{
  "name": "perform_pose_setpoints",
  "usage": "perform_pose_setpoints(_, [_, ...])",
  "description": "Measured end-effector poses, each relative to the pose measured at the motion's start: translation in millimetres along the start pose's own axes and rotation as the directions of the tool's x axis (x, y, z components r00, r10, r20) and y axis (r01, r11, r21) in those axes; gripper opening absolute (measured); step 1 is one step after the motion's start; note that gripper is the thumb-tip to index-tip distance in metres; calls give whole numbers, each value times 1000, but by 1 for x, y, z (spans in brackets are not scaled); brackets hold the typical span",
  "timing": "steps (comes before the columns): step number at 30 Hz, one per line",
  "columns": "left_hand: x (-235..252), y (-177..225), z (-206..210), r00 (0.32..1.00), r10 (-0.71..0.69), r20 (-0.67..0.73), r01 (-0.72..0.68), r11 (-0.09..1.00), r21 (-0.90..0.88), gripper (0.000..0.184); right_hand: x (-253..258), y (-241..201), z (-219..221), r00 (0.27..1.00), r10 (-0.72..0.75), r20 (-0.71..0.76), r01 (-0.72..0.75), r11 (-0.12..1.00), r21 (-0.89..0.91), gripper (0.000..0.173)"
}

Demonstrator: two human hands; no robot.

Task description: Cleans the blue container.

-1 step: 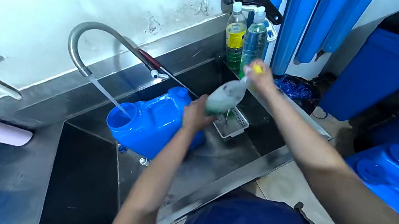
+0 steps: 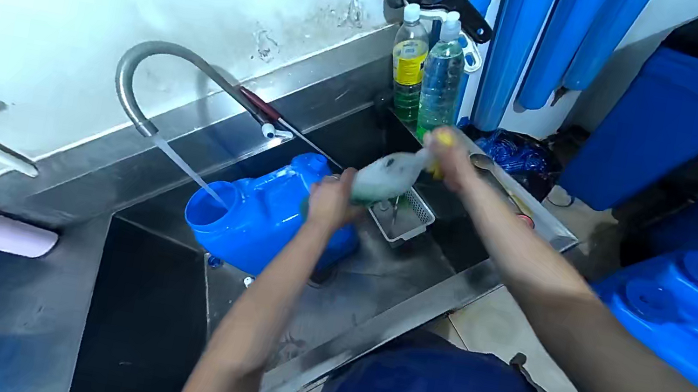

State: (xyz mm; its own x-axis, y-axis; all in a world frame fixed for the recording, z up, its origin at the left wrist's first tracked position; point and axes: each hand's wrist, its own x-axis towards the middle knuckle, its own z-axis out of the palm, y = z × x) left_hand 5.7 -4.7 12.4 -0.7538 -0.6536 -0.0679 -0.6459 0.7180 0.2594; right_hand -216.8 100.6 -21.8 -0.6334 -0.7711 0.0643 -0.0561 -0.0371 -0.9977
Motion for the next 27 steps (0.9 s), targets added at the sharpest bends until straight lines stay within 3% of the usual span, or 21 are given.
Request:
perform_pose_setpoints(1, [-2, -5, -11, 999, 9, 37, -15, 987, 161, 73, -4, 29, 5, 984, 174, 39, -178, 971, 159, 34])
perform_pose_setpoints(3, [-5, -17, -33, 996, 70, 55, -86, 921, 379, 65, -8, 70, 17, 895, 407, 181, -445, 794, 415, 40])
perform_pose_setpoints(6, [-9, -17, -73, 992, 94, 84, -125, 821, 556, 55, -8, 96, 30, 798, 499, 337, -600, 603, 526, 52])
perform_pose_setpoints(9, [-11, -11, -103, 991, 105, 77, -130, 752, 646, 44, -6, 95, 33, 771, 484, 413, -636, 547, 545, 57])
perform_pose_setpoints(15, [-6, 4, -128, 972, 205, 115, -215, 578, 787, 34, 1, 95, 22, 819, 409, 403, -568, 478, 670, 50])
perform_pose_setpoints(17, [-2, 5, -126, 969, 219, 118, -225, 569, 791, 33, 1, 94, 19, 843, 345, 412, -536, 484, 692, 44])
perform_pose_setpoints(18, [0, 5, -123, 973, 204, 105, -211, 615, 760, 37, 1, 93, 17, 855, 308, 418, -519, 497, 695, 42])
perform_pose_setpoints(20, [8, 14, -113, 994, 82, 67, -106, 818, 566, 52, -2, 89, 20, 878, 298, 374, -478, 550, 685, 36])
perform_pose_setpoints(22, [25, 33, -91, 1000, 1, -20, 2, 989, 149, 63, -4, 93, 35, 869, 376, 323, -491, 564, 664, 39])
perform_pose_setpoints(23, [37, 45, -74, 996, -21, -85, 11, 992, -125, 65, -11, 100, 44, 843, 419, 336, -533, 569, 627, 44])
perform_pose_setpoints(25, [68, 77, -32, 981, -58, -185, -69, 787, -613, 67, -35, 100, 63, 745, 526, 410, -667, 599, 443, 44])
perform_pose_setpoints(27, [101, 112, 10, 961, -63, -268, -190, 550, -813, 72, -60, 88, 70, 618, 550, 562, -741, 647, 182, 33])
